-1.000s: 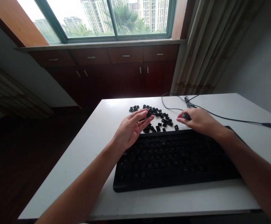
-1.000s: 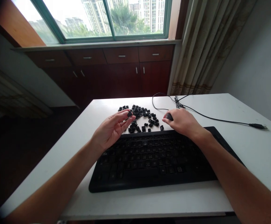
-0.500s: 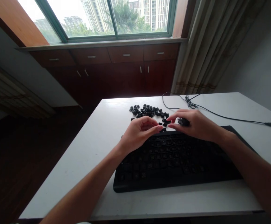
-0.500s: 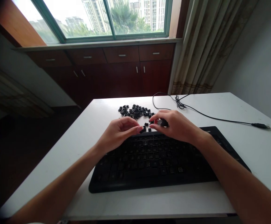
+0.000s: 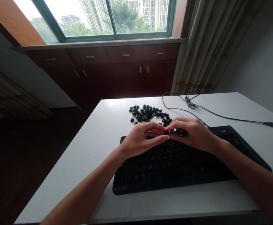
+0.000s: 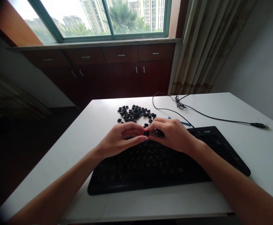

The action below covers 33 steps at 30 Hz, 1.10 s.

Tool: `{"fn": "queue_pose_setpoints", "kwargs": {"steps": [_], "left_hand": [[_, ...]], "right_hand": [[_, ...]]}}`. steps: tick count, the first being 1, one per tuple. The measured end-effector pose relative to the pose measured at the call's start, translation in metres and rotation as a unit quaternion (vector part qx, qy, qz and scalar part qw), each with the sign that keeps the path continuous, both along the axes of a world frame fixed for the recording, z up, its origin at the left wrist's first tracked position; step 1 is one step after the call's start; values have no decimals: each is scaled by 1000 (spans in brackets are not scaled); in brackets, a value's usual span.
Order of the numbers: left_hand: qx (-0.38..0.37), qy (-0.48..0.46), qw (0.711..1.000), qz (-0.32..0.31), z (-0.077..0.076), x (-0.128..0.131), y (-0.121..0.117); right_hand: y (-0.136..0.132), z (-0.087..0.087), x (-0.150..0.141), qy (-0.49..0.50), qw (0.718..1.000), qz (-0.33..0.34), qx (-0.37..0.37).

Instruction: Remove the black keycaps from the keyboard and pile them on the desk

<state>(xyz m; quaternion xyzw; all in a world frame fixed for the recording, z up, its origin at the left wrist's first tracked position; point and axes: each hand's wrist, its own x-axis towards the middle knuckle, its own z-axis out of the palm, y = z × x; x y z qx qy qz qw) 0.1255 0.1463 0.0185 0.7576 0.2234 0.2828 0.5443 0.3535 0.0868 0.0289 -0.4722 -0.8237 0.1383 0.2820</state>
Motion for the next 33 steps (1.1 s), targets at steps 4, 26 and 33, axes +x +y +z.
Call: {"fn": "queue_pose_setpoints", "kwargs": {"steps": [4,26,33], "left_hand": [[110,56,992,-7,-4,-1,-1],[319,99,942,-33,-8,0,-1],[285,109,950,-59,-3,-3,4]], "right_hand": [[-7,-1,5,-44,999,4,-31],[-5,6,10,-49,988,19,-144],[-7,8,10,-51,982,19,-182]]}}
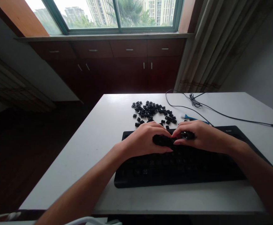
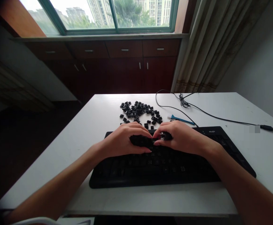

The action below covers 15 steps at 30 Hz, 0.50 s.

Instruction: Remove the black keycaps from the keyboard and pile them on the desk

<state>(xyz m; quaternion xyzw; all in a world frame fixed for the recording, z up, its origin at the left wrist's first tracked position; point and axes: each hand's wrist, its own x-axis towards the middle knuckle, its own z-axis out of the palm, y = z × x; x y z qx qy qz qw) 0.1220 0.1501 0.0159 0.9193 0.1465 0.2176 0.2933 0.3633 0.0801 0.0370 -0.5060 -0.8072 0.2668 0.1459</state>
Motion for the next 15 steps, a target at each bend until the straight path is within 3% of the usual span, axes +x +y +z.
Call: {"fn": "queue_pose_setpoints", "kwargs": {"steps": [15], "left_hand": [[1,8,1000,14,-3,0,0]], "right_hand": [[-2,-1,-2,-13,999,-35,10]]}}
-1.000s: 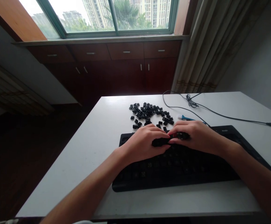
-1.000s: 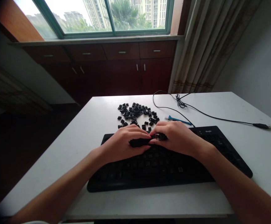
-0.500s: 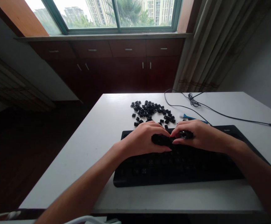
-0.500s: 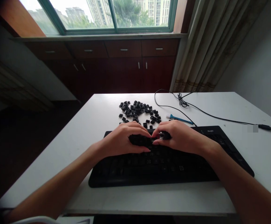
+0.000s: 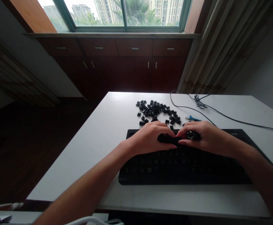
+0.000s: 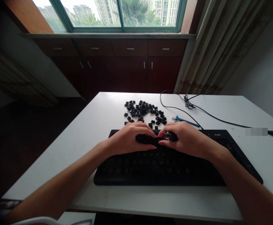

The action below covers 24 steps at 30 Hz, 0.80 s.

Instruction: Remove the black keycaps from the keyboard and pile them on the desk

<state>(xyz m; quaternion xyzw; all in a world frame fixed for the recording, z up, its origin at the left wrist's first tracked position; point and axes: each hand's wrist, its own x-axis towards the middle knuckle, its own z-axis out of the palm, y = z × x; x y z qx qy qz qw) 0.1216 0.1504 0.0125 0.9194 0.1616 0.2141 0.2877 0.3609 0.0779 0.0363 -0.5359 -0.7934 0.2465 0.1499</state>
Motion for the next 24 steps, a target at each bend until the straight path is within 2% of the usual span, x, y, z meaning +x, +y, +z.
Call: {"fn": "queue_pose_setpoints", "kwargs": {"steps": [5,12,19,24], "left_hand": [[-2,-9,1000,7,-1,2,-3],[-41,-35,998,24,3,6,-7],[-49,-42,997,50,0,8,-9],[-44,-40,997,46,-2,8,-9]], "right_hand": [[2,-2,0,12,1000,-1,6],[3,-3,2,26,1000,-2,-8],[-1,6,-5,37,999,-19,-25],[-2,10,-7,48,998,-22,-36]]}}
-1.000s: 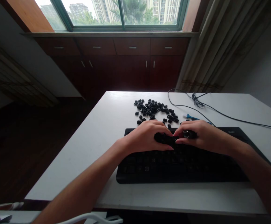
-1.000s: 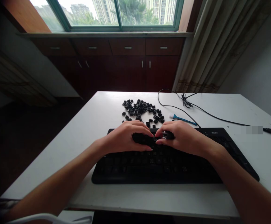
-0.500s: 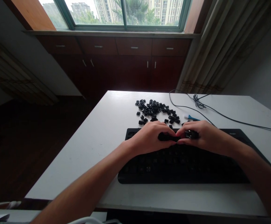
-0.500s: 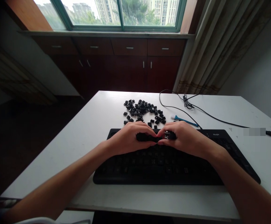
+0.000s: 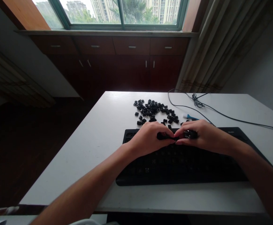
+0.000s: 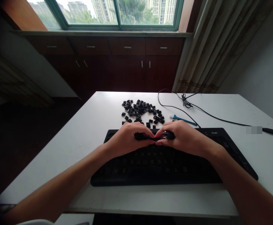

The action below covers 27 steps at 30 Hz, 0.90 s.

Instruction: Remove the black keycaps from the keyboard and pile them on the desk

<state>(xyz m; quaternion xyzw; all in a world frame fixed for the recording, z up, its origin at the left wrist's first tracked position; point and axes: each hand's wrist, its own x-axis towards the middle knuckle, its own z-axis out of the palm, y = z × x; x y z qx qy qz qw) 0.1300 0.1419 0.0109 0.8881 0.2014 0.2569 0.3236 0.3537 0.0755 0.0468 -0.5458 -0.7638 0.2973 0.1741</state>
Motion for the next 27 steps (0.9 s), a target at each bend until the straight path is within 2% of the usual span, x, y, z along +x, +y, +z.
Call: {"fn": "queue_pose_setpoints", "kwargs": {"steps": [6,16,19,22,24,25,27], "left_hand": [[24,-2,1000,-7,-1,0,1],[20,-5,1000,1,0,1,0],[20,-1,1000,4,0,1,0],[27,9,1000,11,1,1,-1],[28,13,999,20,2,1,-2],[26,14,999,23,2,1,-2],[21,11,999,25,1,1,-3]], "right_hand": [[1,-5,4,-9,1000,16,19],[4,-7,5,-43,997,36,49],[4,-5,6,-21,998,37,43],[0,3,4,61,998,3,30],[-5,9,-2,180,982,-46,38],[-7,12,-7,261,961,-71,49],[-8,14,-19,420,900,-100,65]]}}
